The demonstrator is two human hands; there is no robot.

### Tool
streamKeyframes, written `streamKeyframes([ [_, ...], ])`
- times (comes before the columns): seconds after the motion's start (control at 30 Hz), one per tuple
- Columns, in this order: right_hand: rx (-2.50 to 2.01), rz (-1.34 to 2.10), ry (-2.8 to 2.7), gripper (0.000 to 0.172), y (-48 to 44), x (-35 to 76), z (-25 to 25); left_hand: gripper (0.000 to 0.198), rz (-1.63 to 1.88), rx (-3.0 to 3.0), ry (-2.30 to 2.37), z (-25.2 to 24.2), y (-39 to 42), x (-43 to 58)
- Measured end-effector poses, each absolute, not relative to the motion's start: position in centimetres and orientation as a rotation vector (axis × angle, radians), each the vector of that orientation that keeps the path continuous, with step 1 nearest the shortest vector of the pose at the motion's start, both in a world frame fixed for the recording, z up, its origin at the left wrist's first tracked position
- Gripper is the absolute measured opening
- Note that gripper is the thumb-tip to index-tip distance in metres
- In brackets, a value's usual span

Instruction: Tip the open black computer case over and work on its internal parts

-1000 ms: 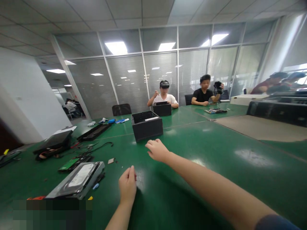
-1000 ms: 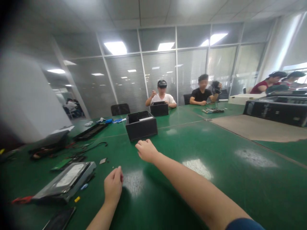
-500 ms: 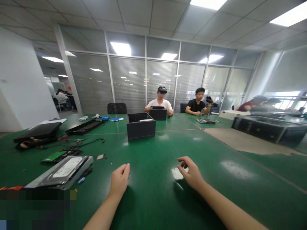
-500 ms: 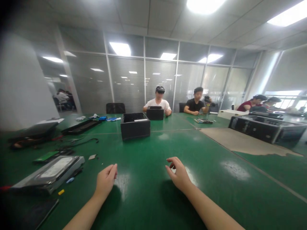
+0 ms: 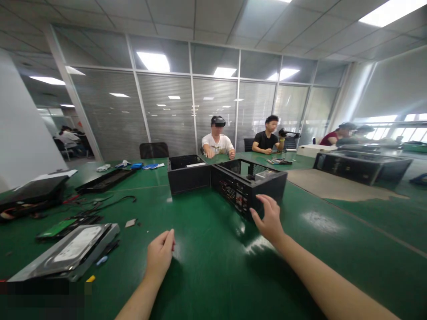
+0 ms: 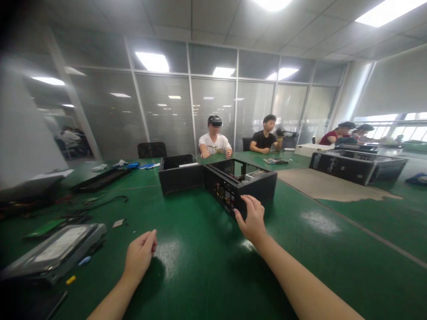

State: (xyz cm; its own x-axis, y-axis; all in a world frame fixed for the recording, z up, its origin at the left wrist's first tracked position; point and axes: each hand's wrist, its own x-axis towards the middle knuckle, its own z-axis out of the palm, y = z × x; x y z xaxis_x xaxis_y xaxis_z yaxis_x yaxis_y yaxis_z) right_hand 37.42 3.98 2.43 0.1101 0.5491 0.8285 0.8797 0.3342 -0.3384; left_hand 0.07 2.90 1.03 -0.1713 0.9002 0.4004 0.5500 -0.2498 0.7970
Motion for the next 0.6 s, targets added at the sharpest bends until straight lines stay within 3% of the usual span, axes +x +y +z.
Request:
streamKeyframes([
  [0.13, -1.394, -0.633, -1.6, 0.047, 0.8, 38.5, 6.0, 0.044, 1.39, 1.741, 1.662, 0.8, 3.1, 0.1],
  [0.3, -1.579, -0.547, -1.768, 0.025, -0.5, 38.3, 9.0, 0.044, 1.366, 1.752, 1.645, 0.5, 3.3, 0.2],
  [0.6, -1.557, -0.428, -1.936, 0.028, -9.0, 32.6, 11.0, 0.044, 1.363, 1.73, 1.634, 0.2, 3.7, 0.1],
])
